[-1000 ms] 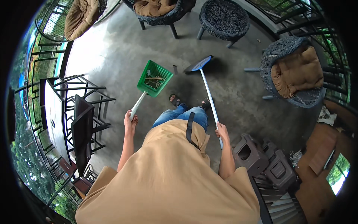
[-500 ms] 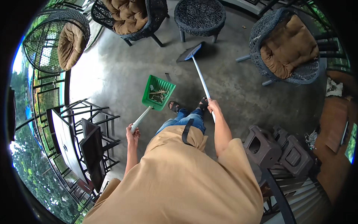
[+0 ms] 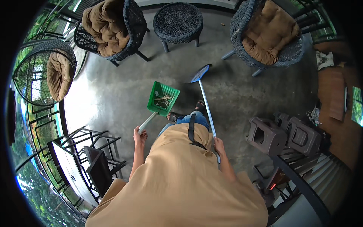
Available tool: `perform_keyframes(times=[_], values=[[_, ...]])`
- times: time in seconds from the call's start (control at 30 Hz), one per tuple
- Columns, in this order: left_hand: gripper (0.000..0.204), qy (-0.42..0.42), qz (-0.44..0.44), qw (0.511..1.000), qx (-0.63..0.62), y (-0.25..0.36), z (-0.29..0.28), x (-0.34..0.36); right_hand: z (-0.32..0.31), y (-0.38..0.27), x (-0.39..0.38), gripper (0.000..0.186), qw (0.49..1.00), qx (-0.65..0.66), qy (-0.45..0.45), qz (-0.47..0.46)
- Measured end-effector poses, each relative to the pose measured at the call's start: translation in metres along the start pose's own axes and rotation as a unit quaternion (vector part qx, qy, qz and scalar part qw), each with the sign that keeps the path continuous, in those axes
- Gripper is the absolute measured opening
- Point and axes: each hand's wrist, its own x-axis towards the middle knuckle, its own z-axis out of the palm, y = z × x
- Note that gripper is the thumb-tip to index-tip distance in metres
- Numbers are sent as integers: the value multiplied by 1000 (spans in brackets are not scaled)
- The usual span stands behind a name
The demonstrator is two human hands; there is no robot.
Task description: Sweeping debris and leaves into a dustpan using a long-handled broom.
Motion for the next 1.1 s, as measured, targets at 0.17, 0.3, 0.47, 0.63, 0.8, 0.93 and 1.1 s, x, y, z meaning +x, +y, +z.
perform_keyframes(times=[0.17, 0.3, 0.47, 0.63, 0.8, 0.93, 1.1], values=[[33, -32, -12, 999, 37, 15, 16, 22, 6, -21, 36, 40, 991, -2, 90, -103], [33, -33, -2, 998, 56, 33, 32, 26, -10, -111, 88, 41, 992, -33, 111, -57], [33, 14, 17, 997, 68, 35, 59, 11, -43, -203, 203, 40, 981, -56, 155, -106], [33, 45, 18, 998, 33, 22, 102, -8, -72, -316, 304, 40, 990, 96, 52, -85], [36, 71, 20, 997, 3, 31, 144, -20, -109, -395, 424, 40, 972, 223, -26, -63], [37, 82, 13, 997, -1, 42, 161, -23, -109, -436, 474, 38, 971, 234, -54, -9], [37, 84, 11, 996, 23, 62, 187, -24, -76, -404, 458, 38, 973, 220, -47, 45]])
